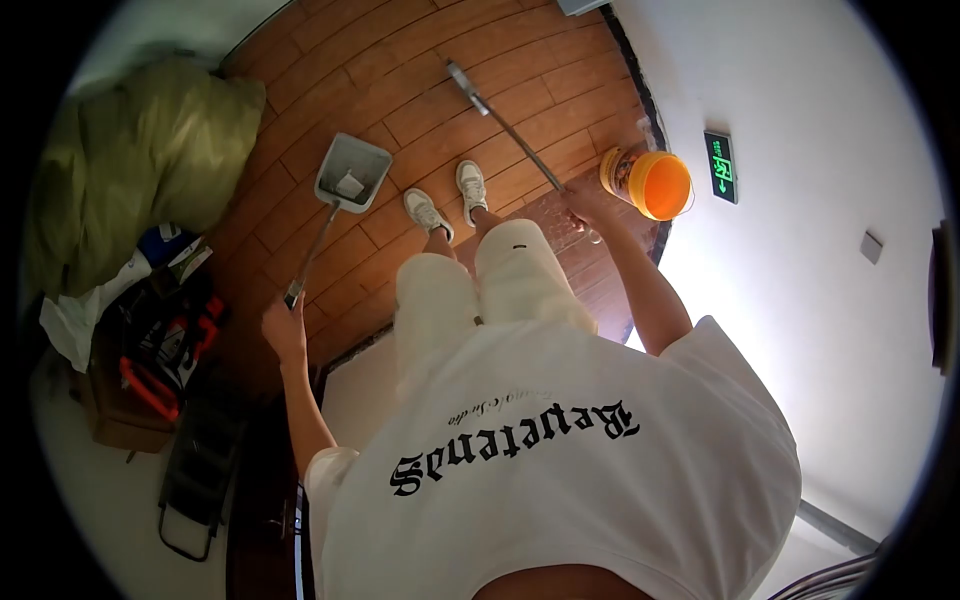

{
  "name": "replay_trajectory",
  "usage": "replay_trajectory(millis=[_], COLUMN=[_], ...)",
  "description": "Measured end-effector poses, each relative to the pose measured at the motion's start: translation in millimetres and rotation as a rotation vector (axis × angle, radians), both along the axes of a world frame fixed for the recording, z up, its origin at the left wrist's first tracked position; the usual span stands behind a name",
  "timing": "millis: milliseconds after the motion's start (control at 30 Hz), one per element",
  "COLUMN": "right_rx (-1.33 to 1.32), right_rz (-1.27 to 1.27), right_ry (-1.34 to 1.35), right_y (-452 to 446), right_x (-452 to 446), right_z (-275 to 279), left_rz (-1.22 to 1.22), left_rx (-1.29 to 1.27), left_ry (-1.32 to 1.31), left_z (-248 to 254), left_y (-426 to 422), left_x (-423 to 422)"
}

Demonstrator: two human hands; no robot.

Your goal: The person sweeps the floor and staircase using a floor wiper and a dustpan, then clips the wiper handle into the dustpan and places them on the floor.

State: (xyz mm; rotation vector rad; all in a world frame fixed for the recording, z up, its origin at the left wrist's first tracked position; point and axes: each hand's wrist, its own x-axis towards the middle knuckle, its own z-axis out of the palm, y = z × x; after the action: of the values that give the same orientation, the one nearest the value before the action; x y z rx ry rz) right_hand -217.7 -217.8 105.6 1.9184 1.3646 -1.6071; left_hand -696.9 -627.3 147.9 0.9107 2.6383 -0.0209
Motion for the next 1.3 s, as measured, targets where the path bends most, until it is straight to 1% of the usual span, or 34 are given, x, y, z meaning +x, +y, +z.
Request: replay_trajectory(millis=[33, 67, 100, 167, 200, 233, 300, 367, 433, 467, 500, 600, 633, 667, 700, 733, 767, 833, 900, 933, 967, 1033, 1067, 1133, 1167, 1233, 1300], right_rx=[-0.006, 0.055, 0.117, 0.152, 0.19, 0.206, 0.145, 0.122, 0.089, 0.091, 0.077, 0.018, 0.012, -0.043, -0.078, -0.158, -0.158, -0.322, -0.318, -0.3, -0.301, -0.181, -0.171, -0.092, -0.083, 0.031, 0.038], right_rz=[0.008, 0.033, 0.058, 0.103, 0.142, 0.14, 0.137, 0.133, 0.126, 0.145, 0.172, 0.259, 0.266, 0.377, 0.486, 0.331, 0.338, 0.232, 0.271, 0.305, 0.312, 0.465, 0.475, 0.388, 0.399, 0.409, 0.392], right_ry=[-0.006, -0.038, -0.066, -0.096, -0.126, -0.116, -0.149, -0.167, -0.194, -0.136, -0.09, -0.107, -0.106, -0.117, -0.122, -0.058, -0.058, 0.098, 0.102, 0.111, 0.111, 0.046, 0.044, 0.034, 0.027, 0.013, 0.006], right_y=[3, 7, 11, 15, 18, 14, 11, -3, -25, -42, -55, -88, -98, -103, -107, -115, -118, -117, -115, -118, -119, -117, -114, -107, -105, -90, -72], right_x=[-3, -4, -6, -20, -28, -33, -46, -59, -68, -65, -68, -86, -98, -115, -123, -121, -123, -125, -132, -131, -131, -133, -129, -113, -116, -104, -83], right_z=[3, -1, -5, -15, -23, -38, -62, -86, -97, -105, -101, -83, -66, -39, -31, -43, -43, -42, -31, -32, -19, 4, 9, 14, 19, 42, 35], left_rz=[-0.068, -0.137, -0.132, -0.201, -0.196, -0.222, -0.239, -0.338, -0.344, -0.354, -0.349, -0.38, -0.394, -0.405, -0.397, -0.41, -0.424, -0.408, -0.396, -0.39, -0.381, -0.373, -0.373, -0.357, -0.352, -0.347, -0.346], left_rx=[-0.005, -0.009, -0.013, 0.008, 0.007, -0.008, -0.055, -0.002, -0.035, -0.05, -0.053, -0.05, -0.076, -0.101, -0.093, -0.058, -0.022, -0.035, -0.05, -0.028, -0.019, 0.0, 0.015, 0.057, 0.093, 0.131, 0.167], left_ry=[0.001, 0.003, 0.001, 0.023, 0.023, 0.014, -0.02, 0.031, 0.027, 0.047, 0.039, 0.026, 0.019, 0.013, 0.024, 0.024, 0.025, 0.037, 0.051, 0.051, 0.039, 0.061, 0.078, 0.075, 0.071, 0.09, 0.114], left_z=[1, 2, 3, 4, 3, -7, -10, -19, -19, -24, -23, -24, -26, -27, -32, -34, -35, -36, -38, -48, -47, -53, -55, -60, -67, -60, -55], left_y=[3, 7, 11, 28, 39, 42, 49, 59, 68, 69, 71, 83, 87, 90, 90, 92, 90, 88, 81, 73, 68, 58, 54, 39, 27, 8, -3], left_x=[-5, -9, -11, -19, -24, -25, -35, -45, -54, -51, -54, -62, -64, -65, -62, -63, -63, -62, -66, -64, -62, -62, -62, -56, -57, -40, -20])
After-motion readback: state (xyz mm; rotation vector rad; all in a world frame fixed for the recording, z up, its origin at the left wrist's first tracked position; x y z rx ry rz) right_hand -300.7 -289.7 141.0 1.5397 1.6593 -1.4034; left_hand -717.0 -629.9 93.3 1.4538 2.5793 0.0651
